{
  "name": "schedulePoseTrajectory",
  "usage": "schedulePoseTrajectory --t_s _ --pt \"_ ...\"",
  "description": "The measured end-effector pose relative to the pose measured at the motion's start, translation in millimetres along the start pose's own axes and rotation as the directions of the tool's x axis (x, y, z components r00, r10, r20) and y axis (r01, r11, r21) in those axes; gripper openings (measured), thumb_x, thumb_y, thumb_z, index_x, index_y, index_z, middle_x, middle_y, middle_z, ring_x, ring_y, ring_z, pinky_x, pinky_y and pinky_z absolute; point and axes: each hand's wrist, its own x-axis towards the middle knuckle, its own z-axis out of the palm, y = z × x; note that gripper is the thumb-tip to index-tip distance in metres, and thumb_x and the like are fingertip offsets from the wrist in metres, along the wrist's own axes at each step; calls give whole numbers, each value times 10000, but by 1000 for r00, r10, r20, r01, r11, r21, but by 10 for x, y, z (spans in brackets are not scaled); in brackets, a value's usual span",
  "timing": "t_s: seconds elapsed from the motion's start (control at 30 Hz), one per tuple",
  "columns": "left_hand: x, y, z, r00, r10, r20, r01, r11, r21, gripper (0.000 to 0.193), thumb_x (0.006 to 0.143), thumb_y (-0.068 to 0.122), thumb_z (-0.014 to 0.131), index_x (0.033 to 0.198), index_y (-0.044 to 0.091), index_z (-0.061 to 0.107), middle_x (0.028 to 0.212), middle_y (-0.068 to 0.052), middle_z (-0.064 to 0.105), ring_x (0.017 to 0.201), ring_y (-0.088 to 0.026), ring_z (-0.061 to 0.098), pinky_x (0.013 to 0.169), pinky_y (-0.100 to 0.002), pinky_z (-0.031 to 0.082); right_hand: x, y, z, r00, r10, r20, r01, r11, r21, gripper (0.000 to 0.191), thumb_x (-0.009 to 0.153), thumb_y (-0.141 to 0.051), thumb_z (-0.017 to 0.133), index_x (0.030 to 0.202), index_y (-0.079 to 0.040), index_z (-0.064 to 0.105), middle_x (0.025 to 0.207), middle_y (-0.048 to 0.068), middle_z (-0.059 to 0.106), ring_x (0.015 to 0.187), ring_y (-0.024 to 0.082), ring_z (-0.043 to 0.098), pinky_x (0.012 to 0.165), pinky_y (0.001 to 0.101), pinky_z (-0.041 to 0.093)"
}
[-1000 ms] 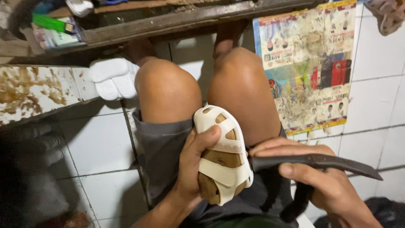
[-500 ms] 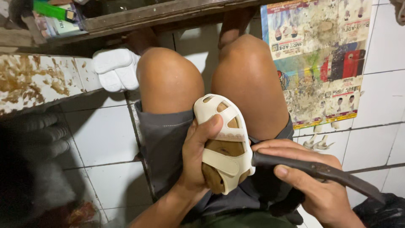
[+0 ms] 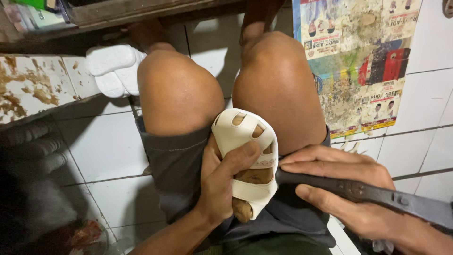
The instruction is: The person heats the sole and upper of a sandal over a gas stove flame, then presses them together to bond. They use a curved metal tool to trim excess material from the edges of the assembled sandal. The process is repeated for multiple sandals.
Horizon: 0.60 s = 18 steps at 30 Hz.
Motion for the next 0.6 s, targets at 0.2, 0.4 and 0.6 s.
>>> schedulePoseTrajectory --t_s 0.2,0.4,0.6 --pt "2 34 -16 1000 -4 20 4 1000 -28 327 933 178 690 1193 11 585 989 -101 683 817 -146 672 718 -314 572 105 -93 91 984 115 -139 -92 982 164 314 830 -90 704 1102 28 806 1108 158 762 1011 267 734 881 344 598" --pt "10 59 -30 995 -95 40 99 990 -104 314 934 170 684 1192 29 572 934 -97 673 726 -150 657 630 -314 559 142 -17 -50 996 73 -56 -61 979 192 309 824 -82 718 1082 49 827 1091 174 774 996 279 737 870 348 610" --pt "17 63 -26 993 -33 110 49 988 -150 336 957 176 675 1220 -1 562 974 -94 676 803 -150 677 699 -306 569 81 51 138 967 39 -250 34 959 280 344 822 -84 660 1080 97 798 1149 231 757 1056 335 753 948 397 579"
